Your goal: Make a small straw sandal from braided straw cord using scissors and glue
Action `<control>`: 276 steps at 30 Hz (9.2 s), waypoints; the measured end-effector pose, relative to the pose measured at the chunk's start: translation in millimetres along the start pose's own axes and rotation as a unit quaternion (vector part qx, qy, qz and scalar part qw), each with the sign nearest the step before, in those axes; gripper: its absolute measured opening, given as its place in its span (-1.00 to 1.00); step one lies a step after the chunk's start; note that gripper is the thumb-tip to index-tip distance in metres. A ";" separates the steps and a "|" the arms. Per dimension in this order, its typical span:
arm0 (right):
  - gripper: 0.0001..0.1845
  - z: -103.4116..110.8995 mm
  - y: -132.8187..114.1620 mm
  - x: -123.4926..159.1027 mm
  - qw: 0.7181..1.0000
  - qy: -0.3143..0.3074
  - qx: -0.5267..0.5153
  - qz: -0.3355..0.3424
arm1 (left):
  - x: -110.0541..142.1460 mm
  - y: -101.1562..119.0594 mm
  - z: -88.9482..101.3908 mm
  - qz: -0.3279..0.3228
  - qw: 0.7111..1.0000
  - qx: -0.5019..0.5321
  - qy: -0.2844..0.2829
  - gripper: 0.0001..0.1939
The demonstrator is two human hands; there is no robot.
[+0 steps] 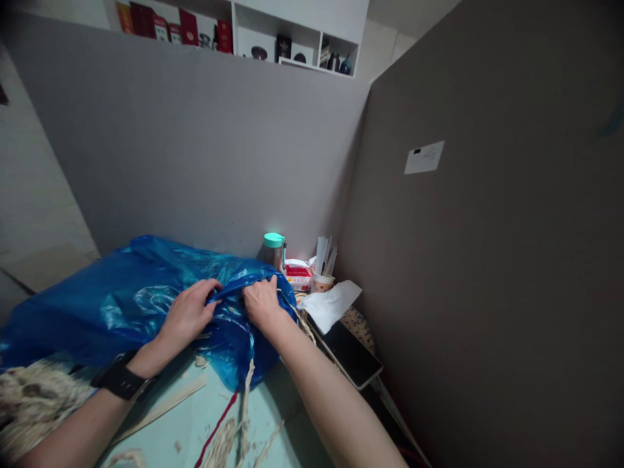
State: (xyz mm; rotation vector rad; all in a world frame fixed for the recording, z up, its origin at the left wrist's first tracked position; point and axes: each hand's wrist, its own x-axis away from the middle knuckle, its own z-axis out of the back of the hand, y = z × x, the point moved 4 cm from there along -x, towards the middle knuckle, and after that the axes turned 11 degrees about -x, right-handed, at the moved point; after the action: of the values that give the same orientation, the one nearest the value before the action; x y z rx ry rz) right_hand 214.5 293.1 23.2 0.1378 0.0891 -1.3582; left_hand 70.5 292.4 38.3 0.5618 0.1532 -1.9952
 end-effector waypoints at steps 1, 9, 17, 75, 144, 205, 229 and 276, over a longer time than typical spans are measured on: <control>-0.64 0.9 0.9 1.7 1.000 0.004 0.000 0.001 | -0.2 -0.5 0.1 0.001 1.000 0.001 0.001 -0.79; -0.64 8.2 6.2 13.3 0.998 0.054 0.011 -0.004 | -0.8 -3.7 -0.1 0.007 1.000 0.007 0.004 -0.80; -0.67 20.6 10.1 31.1 0.994 0.105 0.016 0.017 | -3.8 -11.1 -0.5 0.022 1.000 0.005 -0.005 -0.72; -0.79 78.8 26.6 207.7 0.796 0.170 -0.576 -0.076 | 57.0 67.7 91.5 -0.100 0.960 0.255 -0.064 -0.70; -0.88 43.2 -81.8 260.9 0.642 0.123 -0.755 0.050 | 212.5 87.6 45.7 0.256 0.620 0.727 -0.146 -0.93; -0.74 39.4 -0.2 278.7 0.964 0.104 -0.242 -0.047 | 237.5 71.1 51.9 0.247 0.574 0.733 -0.269 -0.75; -0.71 19.2 -97.0 259.4 0.488 -0.088 -0.865 -0.075 | 253.0 92.8 47.9 0.149 0.611 0.669 -0.396 -0.53; -0.63 22.7 -90.6 267.6 0.579 0.059 -0.802 -0.132 | 268.6 79.4 50.0 0.063 0.802 0.512 -0.303 -0.62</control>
State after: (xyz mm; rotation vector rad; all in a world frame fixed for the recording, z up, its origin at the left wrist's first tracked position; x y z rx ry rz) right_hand 181.6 12.2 2.9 -1.3904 1.4603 -1.0781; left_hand 22.0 20.0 -28.0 0.5154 -1.3948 -1.8935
